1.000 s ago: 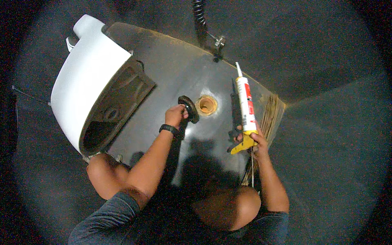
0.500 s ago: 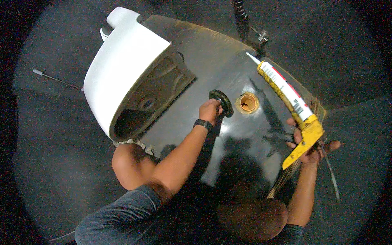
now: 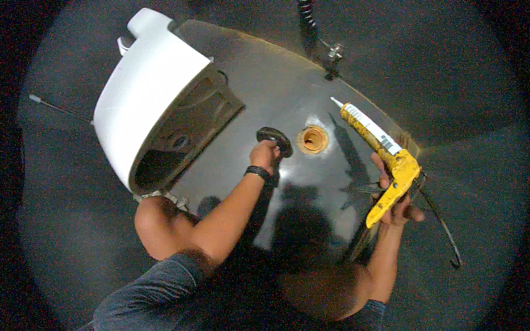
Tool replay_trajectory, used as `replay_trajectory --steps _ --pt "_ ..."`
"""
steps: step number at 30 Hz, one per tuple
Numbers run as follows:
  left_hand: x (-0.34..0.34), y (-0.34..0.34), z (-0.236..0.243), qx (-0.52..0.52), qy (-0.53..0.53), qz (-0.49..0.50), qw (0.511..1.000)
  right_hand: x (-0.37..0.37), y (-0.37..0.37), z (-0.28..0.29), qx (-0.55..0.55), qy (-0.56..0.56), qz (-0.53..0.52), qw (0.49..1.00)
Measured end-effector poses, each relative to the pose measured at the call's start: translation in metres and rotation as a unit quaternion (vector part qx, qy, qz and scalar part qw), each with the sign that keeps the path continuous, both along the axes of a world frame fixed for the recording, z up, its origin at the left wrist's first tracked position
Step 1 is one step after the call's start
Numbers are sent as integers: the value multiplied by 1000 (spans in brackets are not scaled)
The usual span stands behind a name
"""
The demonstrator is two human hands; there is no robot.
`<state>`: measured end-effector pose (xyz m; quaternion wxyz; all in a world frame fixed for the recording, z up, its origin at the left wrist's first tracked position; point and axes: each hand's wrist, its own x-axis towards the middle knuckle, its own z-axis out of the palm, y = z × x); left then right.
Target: The person applies sealant to a black rubber gasket and the floor flange using a caulking gun. They then position the gasket onto the toilet base and place the toilet over the floor flange.
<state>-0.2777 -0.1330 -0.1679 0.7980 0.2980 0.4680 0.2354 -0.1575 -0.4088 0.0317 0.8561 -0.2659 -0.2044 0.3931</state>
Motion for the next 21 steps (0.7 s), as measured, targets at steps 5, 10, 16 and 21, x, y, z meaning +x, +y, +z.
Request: replay_trajectory --steps 5,10,16,21 --pt "-12 19 16 -145 -2 64 987 -25 11 26 -163 -88 -99 978" --pt "-7 26 1 -142 -54 85 985 -27 10 13 -178 -141 -132 965" --pt "-6 31 -14 -107 -217 -25 970 -30 -15 29 -12 -75 -147 986" --pt "3 41 6 -77 -230 -54 969 -54 -23 48 -331 -110 -237 907"
